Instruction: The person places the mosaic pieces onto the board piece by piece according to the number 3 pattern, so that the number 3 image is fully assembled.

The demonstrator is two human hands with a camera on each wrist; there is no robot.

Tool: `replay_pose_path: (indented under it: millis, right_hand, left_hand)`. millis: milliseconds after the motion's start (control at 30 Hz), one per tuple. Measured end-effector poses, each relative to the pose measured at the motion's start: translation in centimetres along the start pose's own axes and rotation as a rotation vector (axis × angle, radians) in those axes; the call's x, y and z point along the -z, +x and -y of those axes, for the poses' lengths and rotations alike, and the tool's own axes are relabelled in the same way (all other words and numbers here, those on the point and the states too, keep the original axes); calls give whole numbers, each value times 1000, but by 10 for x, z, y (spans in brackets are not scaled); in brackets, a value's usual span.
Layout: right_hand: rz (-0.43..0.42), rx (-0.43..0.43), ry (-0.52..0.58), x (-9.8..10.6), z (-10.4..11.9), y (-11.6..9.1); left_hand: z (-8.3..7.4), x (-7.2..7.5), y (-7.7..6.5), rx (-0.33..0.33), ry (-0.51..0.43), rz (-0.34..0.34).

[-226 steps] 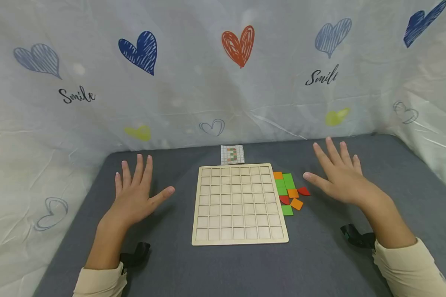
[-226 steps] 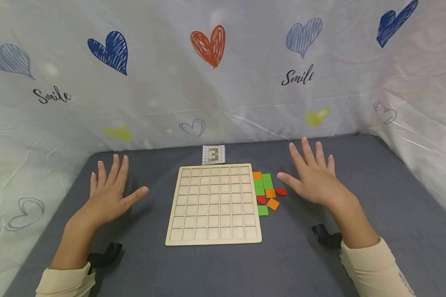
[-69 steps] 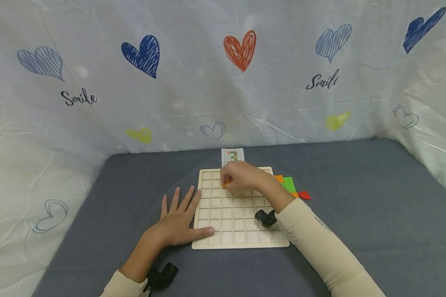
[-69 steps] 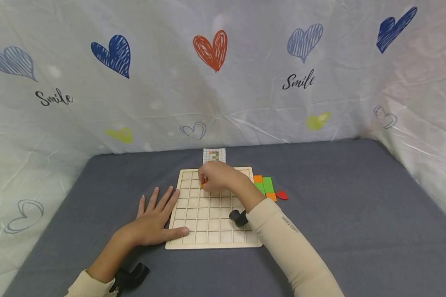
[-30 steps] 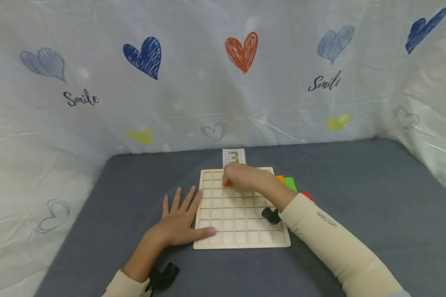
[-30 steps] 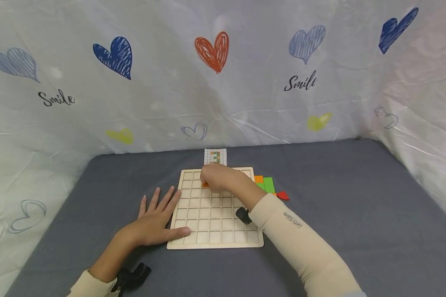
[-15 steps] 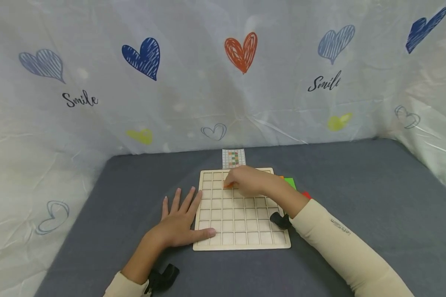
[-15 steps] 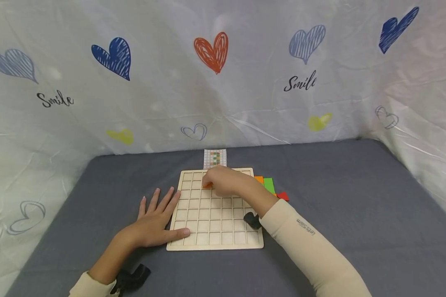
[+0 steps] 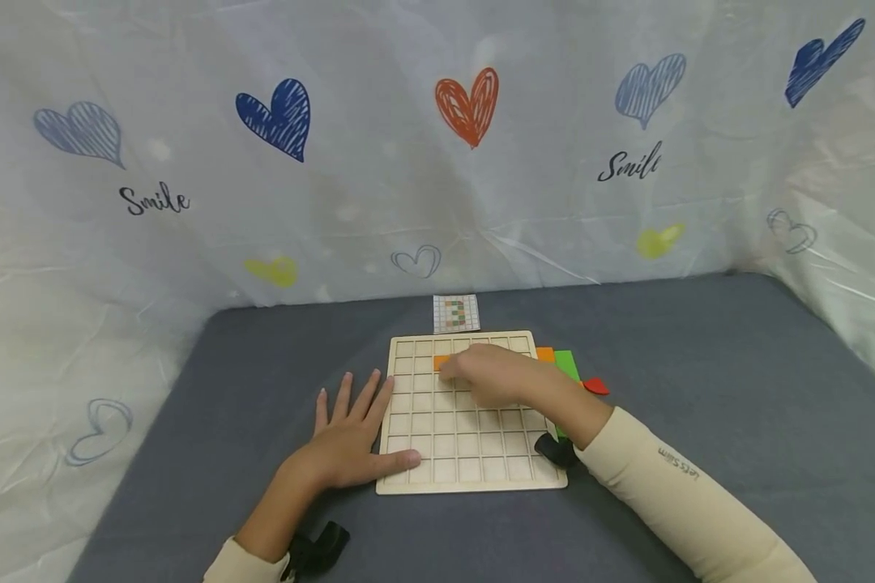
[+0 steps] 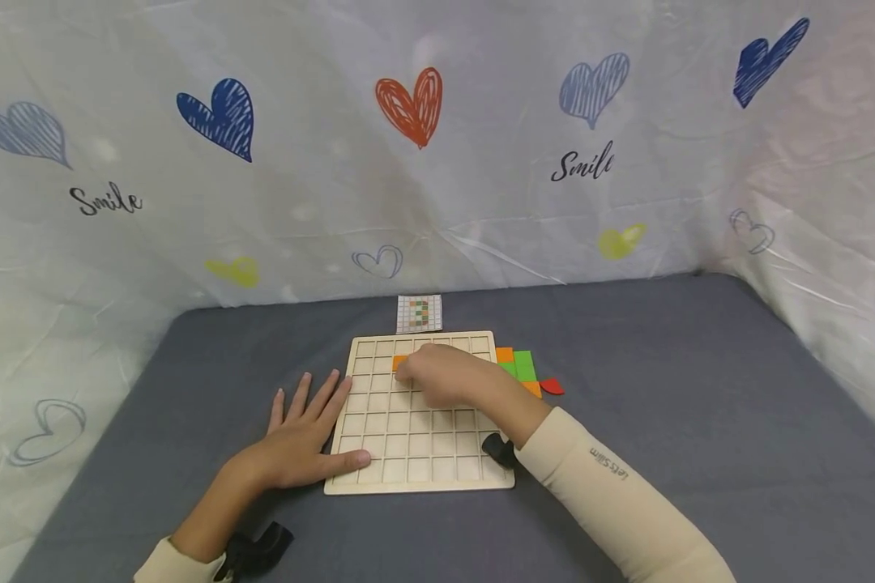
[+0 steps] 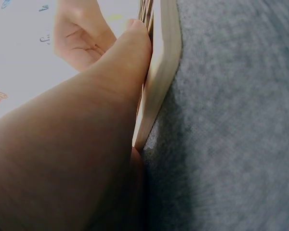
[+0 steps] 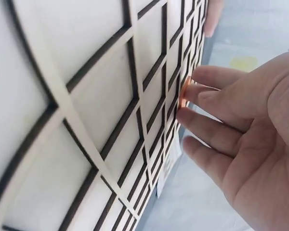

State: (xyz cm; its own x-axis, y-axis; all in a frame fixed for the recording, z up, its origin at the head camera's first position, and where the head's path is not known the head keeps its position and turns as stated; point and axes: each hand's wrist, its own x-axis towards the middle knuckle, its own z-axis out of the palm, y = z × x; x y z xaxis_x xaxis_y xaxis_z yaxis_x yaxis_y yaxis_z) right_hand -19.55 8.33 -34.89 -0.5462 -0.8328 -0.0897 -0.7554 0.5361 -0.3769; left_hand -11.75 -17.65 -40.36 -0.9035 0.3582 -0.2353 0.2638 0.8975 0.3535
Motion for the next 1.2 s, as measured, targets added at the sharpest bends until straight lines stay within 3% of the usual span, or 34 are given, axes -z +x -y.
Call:
replay_pose_path:
  millis: [200, 333, 533, 700, 933, 1200]
  right_hand:
    - [31, -28, 27, -4, 0, -12]
    - [8, -28, 66, -10, 0, -28]
    - [-146, 45, 39, -8, -6, -58]
    - [-222, -32, -5, -5, -13, -92]
    - [-214, -90, -21, -9, -17, -130]
    - [-215, -99, -64, -16, -20, -138]
  left_hand:
    - [0, -1, 2, 16, 19, 9]
    - [-4, 4, 0, 5, -2, 21]
    - [-7, 7, -3, -8, -25, 13]
    - [-5, 5, -3, 1, -17, 14]
    - [-1, 2, -2, -5, -15, 4]
    - [-5, 6, -3, -3, -31, 28]
